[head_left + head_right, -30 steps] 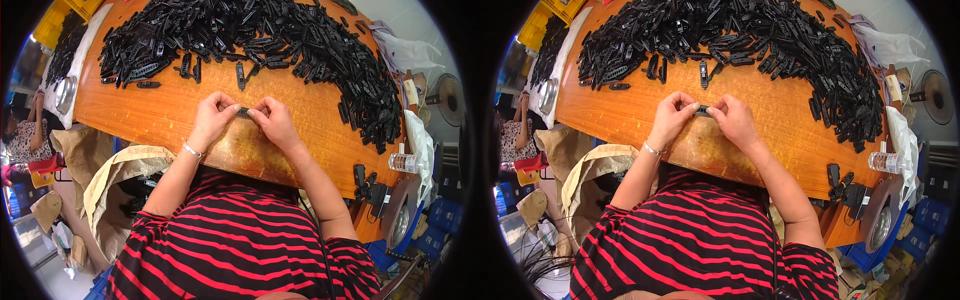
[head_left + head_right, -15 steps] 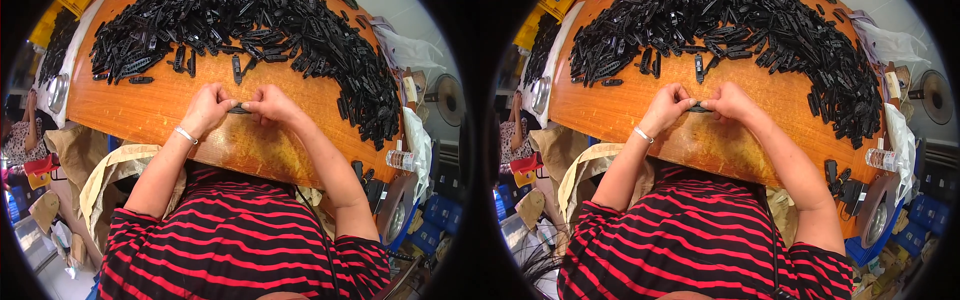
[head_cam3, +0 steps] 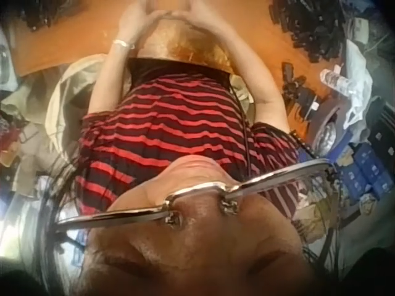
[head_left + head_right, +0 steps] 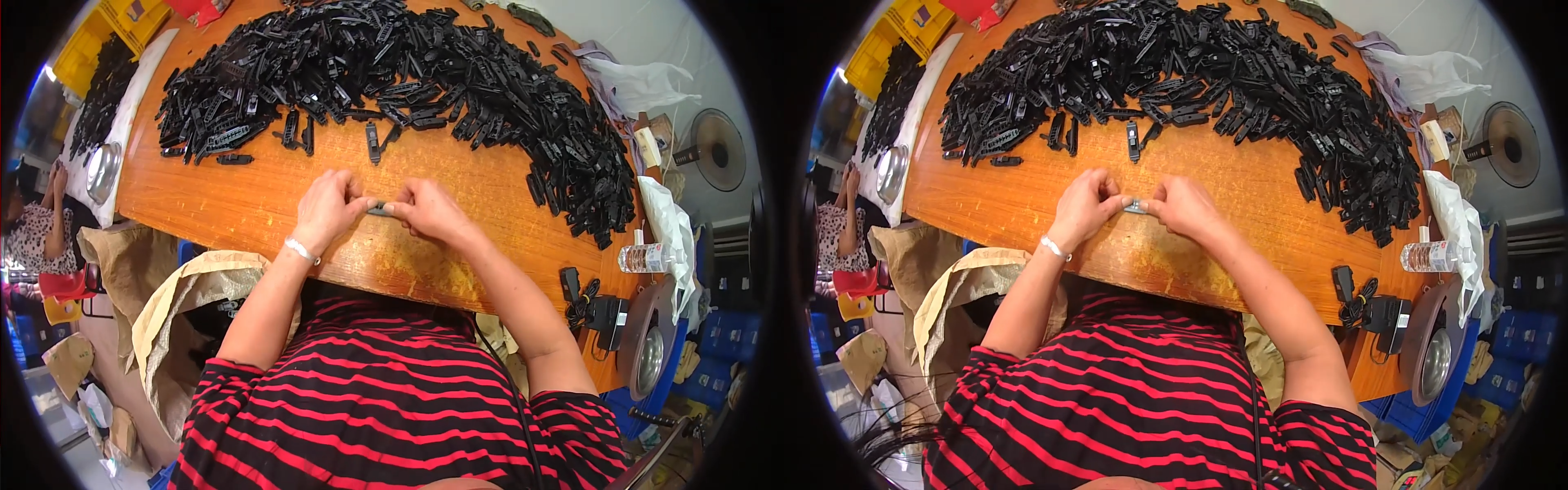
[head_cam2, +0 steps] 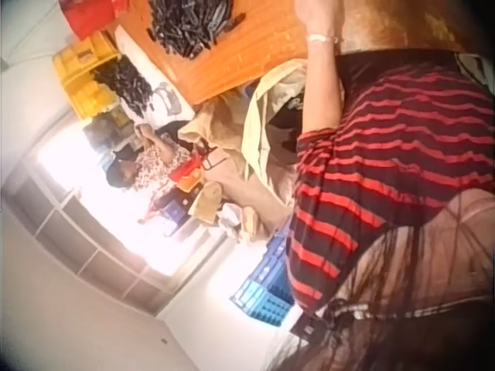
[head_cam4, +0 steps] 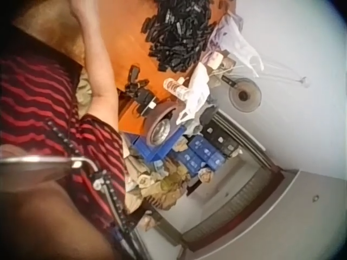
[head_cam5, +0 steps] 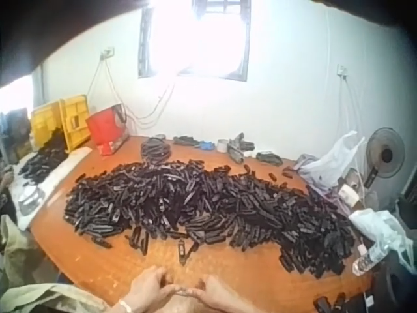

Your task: Assembling small black plastic hardware components by snapping them together at a workbench.

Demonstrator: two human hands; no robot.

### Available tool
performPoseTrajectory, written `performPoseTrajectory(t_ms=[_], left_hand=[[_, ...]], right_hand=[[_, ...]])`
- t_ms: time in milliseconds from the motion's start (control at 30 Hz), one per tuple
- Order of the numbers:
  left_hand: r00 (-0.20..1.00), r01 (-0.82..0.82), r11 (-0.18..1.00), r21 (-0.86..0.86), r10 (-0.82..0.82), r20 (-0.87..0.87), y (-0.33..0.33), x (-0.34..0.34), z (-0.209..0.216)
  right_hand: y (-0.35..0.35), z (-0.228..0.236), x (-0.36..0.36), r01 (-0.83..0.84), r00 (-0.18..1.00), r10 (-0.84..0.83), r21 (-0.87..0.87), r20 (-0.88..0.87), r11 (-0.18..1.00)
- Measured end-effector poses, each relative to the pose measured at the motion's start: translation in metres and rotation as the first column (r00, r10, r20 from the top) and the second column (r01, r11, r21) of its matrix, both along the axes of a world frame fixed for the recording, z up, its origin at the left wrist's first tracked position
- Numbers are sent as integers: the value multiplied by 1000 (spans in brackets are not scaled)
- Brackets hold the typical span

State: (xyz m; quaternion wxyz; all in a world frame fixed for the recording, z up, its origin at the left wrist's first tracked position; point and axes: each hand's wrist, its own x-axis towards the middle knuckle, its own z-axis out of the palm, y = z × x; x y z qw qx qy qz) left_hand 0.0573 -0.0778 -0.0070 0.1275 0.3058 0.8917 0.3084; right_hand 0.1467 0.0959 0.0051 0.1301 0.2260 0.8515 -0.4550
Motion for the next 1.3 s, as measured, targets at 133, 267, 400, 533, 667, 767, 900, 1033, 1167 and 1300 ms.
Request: performPoseTrajectory(t_ms=[133,267,400,533,667,767,900,1033,1167,1300], left_hand=[[1000,17,1000,5,-17,25,-7,7,0],[992,122,992,27,-121,-33,-13,12,-2],[982,168,986,6,-166,-94,-15,14,1],[978,186,982,30,-182,-105,-17,21,0],[981,173,972,157,-155,-116,-16,25,-4],[982,153,974,168,-130,-135,-18,27,-1],[994,108,954,280,-98,-50,-16,30,-1],[978,172,930,324,-122,-168,-22,34,-4],[988,152,923,353,-135,-72,-40,34,6],[966,82,969,231,-134,220,-85,40,64]], right_hand=[[3,-7,13,-111,991,117,98,-61,989],[-5,-8,17,-176,950,235,267,-208,947],[-5,-7,22,-188,917,276,298,-287,936],[-9,-9,30,-174,868,319,370,-379,913],[-14,-12,30,-168,804,386,449,-453,877],[-14,-9,29,-187,780,401,431,-482,883],[-12,-12,31,-170,760,390,420,-520,891],[-18,-18,36,-170,804,362,401,-472,900],[-22,-12,34,-236,742,355,273,-569,932],[0,-7,41,-311,823,345,150,-452,939]])
